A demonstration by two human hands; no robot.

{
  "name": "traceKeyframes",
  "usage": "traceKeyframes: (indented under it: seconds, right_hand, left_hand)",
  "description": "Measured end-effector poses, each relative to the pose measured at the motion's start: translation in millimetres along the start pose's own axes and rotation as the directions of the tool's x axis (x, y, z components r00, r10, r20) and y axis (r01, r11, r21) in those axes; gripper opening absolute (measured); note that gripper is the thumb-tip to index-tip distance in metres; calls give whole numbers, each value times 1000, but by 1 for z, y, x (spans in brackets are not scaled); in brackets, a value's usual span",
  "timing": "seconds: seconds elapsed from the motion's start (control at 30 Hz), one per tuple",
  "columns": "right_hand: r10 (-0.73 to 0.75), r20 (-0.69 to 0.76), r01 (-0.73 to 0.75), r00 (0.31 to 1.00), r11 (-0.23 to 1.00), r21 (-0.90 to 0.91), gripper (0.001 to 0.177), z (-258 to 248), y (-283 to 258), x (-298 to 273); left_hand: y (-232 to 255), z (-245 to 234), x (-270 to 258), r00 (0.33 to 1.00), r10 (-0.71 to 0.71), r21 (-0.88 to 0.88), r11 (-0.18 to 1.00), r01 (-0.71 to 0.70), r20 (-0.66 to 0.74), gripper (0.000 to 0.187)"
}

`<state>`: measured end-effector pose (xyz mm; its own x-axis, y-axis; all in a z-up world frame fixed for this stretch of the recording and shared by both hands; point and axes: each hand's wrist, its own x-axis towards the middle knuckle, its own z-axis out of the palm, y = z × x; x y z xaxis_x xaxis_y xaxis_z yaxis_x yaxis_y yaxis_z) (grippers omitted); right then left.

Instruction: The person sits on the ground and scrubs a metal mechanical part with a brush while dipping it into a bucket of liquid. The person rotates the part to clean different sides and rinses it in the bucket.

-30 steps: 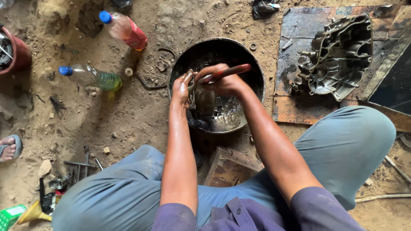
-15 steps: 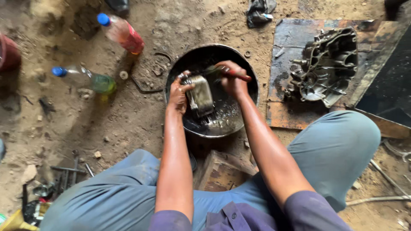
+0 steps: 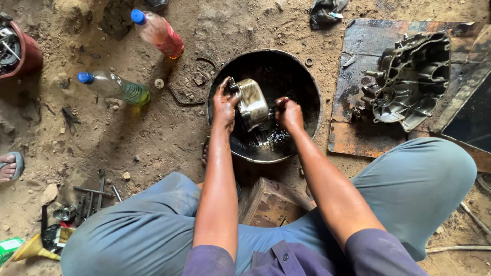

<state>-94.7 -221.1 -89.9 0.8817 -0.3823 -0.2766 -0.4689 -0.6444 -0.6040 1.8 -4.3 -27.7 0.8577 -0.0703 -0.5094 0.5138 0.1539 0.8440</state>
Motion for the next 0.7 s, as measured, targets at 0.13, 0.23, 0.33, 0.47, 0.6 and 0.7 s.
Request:
traceKeyframes:
  seconds: [0.13, 0.23, 0.33, 0.47, 0.6, 0.7]
  right_hand:
    - [-66, -136, 76, 989, 994, 76, 34, -21, -11, -7]
    - [28, -7, -28, 1000, 999, 16, 34, -23, -20, -6]
    - [44, 25, -46, 999, 997, 66, 35, -21, -18, -7]
    - [47, 20, -49, 999, 994, 96, 36, -19, -7, -1]
    - [27, 8, -27, 1000, 997, 78, 34, -15, -2, -1]
    - [26, -1, -26, 1000, 995, 96, 32, -17, -2, 1]
  left_hand:
    - [-3, -1, -5, 997, -42, -23, 999, 44, 68, 92]
    - [-24, 5, -4, 997, 49, -68, 996, -53, -65, 77]
    - [-24, 8, 8, 989, 45, -153, 986, -67, -139, 66]
    - [-5, 13, 6, 984, -115, -96, 990, 102, -138, 71]
    - [-20, 12, 3, 966, 252, -166, 952, -257, -49, 80]
    - [-38, 12, 10, 967, 198, -224, 947, -232, -162, 66]
